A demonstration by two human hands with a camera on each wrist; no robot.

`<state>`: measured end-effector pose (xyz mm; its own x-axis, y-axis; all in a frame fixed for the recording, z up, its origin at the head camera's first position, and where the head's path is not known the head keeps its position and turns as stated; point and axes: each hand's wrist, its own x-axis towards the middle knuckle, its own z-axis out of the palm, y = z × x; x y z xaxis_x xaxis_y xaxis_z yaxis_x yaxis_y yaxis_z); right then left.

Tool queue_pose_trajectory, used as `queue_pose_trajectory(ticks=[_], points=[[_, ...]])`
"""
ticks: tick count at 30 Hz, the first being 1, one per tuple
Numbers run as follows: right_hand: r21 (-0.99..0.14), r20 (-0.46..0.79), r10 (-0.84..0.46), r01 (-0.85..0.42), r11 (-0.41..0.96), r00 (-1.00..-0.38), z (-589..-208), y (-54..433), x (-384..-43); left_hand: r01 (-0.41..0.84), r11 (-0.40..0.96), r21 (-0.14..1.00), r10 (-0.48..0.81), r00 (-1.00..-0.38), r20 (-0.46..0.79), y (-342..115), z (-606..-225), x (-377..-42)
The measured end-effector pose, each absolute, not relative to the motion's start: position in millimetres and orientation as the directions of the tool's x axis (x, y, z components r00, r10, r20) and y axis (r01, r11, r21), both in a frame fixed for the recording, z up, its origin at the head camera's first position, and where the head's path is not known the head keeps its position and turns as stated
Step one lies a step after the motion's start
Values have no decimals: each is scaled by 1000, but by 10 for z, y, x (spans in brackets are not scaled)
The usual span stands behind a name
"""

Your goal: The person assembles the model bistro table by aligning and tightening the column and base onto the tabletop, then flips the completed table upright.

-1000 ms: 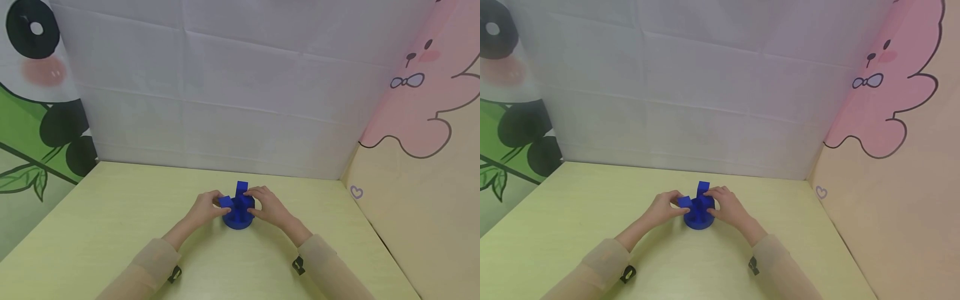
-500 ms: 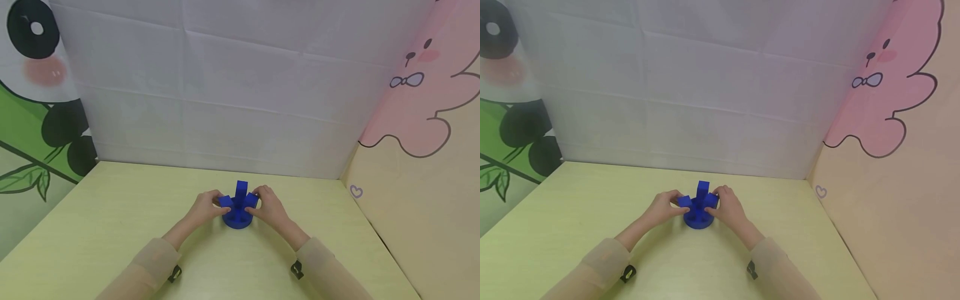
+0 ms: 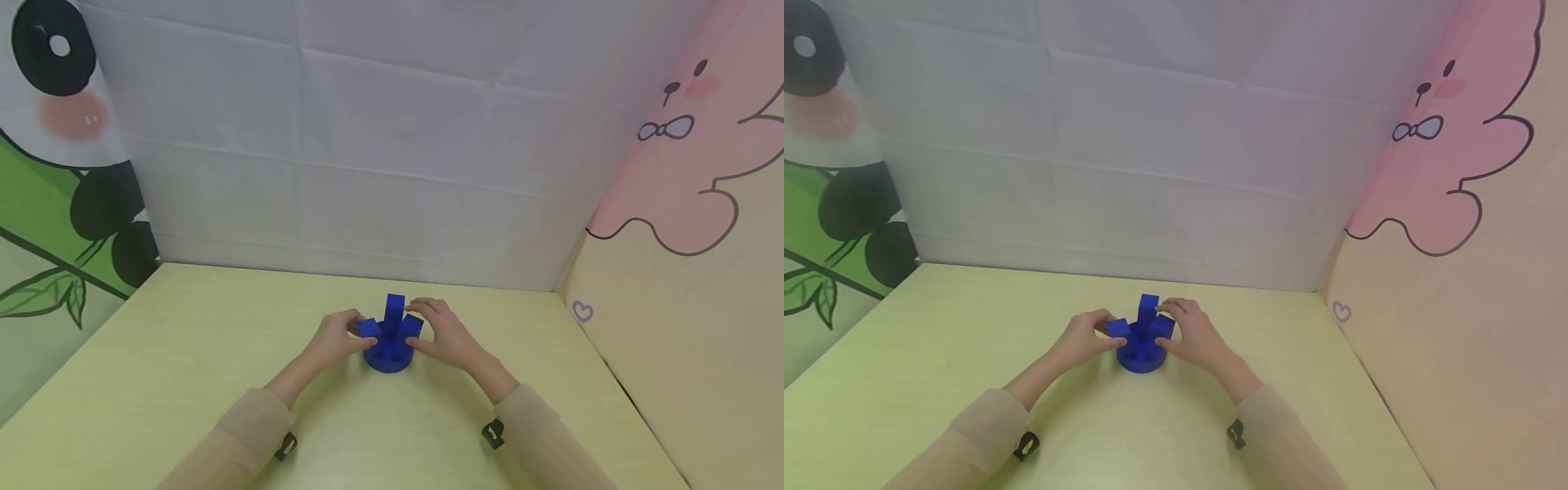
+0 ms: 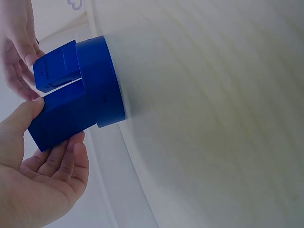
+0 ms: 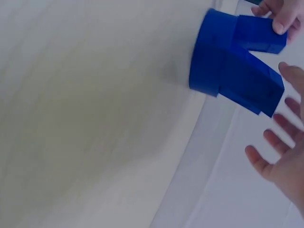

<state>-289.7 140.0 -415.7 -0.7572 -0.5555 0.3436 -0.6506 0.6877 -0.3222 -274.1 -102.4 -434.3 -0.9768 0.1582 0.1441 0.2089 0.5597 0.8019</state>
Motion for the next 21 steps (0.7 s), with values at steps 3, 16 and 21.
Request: queue_pose_trajectory(ticks=[3,16,21], points=[[-294,353,-653,-742,603,-670,-4114,1460,-2919,203,565,800,156,-978,138,-1023,-4329,-2729],[-194,287,-760,-813,550,-583,-4111,1511,-2984,217,567,795,168,-975,147,-1028,-4327,-2738],[-184,297,-758,-814,551,-580,-4108,1509,-2983,215,563,798,168,-975,143,-1033,-4324,-2731]])
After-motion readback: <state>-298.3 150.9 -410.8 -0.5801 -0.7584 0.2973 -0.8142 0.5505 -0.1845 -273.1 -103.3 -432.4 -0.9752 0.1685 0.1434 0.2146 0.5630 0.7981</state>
